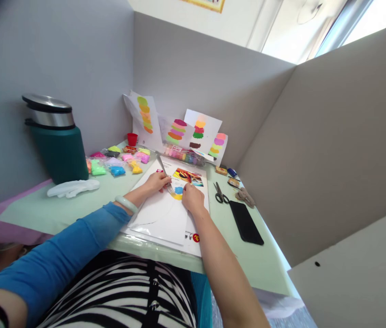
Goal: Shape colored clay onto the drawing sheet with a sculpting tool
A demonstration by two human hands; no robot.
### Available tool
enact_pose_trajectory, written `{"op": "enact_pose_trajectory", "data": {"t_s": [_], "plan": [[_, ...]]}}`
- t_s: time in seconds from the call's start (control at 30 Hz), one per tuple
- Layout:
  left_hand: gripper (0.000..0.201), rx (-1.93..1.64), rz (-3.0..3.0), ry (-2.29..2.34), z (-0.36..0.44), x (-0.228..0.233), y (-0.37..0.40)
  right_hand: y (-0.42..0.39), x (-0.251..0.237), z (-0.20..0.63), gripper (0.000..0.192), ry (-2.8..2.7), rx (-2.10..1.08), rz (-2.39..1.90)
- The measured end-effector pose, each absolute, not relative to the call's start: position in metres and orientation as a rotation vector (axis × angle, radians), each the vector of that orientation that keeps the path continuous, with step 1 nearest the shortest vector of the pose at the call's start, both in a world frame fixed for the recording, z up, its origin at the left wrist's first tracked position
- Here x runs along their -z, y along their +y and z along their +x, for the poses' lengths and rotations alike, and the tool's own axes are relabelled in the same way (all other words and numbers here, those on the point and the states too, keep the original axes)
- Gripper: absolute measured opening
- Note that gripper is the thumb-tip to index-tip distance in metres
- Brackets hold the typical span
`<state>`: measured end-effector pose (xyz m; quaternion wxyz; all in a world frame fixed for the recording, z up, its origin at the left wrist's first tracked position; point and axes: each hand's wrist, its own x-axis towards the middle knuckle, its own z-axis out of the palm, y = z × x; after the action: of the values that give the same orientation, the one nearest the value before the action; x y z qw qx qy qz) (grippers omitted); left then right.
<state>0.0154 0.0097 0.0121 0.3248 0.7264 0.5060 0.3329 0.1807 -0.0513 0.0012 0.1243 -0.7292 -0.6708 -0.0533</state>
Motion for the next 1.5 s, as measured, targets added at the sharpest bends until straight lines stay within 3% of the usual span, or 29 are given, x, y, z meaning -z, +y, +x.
{"op": "enact_pose_trajectory", "data": {"t_s": [1.5], "plan": [[0.026, -0.853, 1.874, 1.443, 0.0183, -0.0179, 0.0049, -0.0497, -0.0009, 0.1812, 0.021, -1.948, 0.155, -2.119]]}}
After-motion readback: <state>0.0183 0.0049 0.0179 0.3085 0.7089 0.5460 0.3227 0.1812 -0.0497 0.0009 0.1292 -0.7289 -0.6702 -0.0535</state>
